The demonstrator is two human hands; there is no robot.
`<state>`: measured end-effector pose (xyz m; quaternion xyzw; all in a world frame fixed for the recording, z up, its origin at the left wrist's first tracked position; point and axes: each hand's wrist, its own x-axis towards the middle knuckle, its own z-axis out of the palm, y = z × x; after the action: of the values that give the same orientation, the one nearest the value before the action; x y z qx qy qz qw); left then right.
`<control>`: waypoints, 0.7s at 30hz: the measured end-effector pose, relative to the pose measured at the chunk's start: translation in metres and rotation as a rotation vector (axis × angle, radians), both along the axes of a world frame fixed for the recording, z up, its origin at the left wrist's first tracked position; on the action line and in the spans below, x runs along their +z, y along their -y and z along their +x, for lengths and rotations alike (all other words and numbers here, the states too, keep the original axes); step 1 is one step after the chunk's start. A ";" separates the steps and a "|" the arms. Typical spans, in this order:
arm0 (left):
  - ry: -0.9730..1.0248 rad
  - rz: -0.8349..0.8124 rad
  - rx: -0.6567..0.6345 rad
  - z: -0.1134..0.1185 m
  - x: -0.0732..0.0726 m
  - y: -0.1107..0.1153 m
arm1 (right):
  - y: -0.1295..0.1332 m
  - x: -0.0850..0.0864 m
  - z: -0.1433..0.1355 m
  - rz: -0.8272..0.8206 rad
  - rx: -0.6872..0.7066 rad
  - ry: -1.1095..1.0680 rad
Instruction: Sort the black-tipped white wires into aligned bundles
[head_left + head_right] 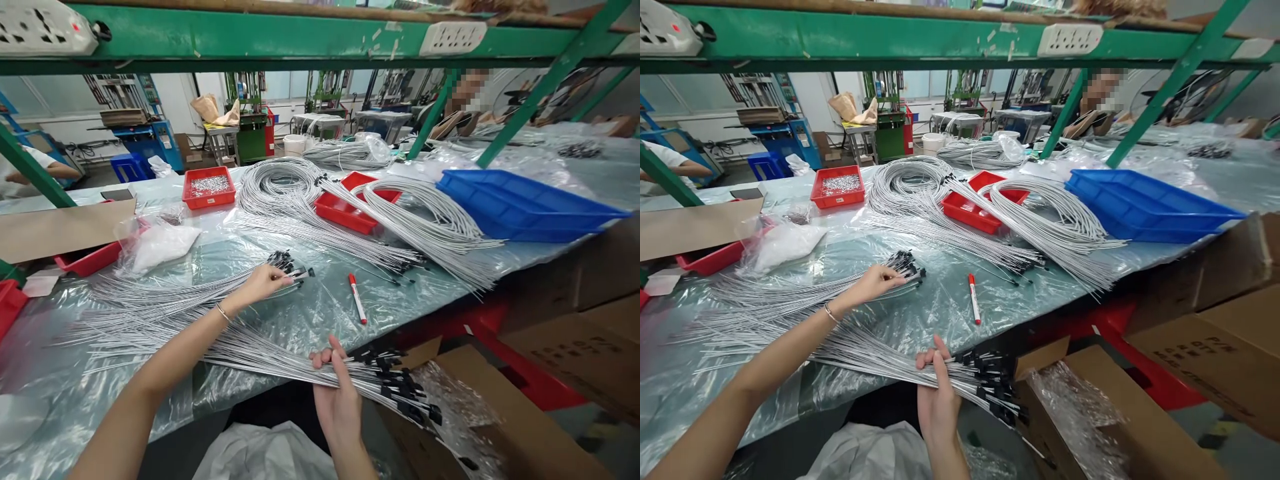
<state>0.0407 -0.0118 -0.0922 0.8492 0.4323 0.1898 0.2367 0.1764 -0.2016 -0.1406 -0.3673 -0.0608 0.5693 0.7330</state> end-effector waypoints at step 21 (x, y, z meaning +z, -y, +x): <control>-0.475 0.422 -0.592 0.045 0.032 0.113 | -0.006 -0.002 0.000 -0.075 -0.084 -0.095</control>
<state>0.0856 -0.1247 -0.0598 0.9864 0.1642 -0.0025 -0.0040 0.1768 -0.1958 -0.1424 -0.3692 0.0109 0.5568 0.7440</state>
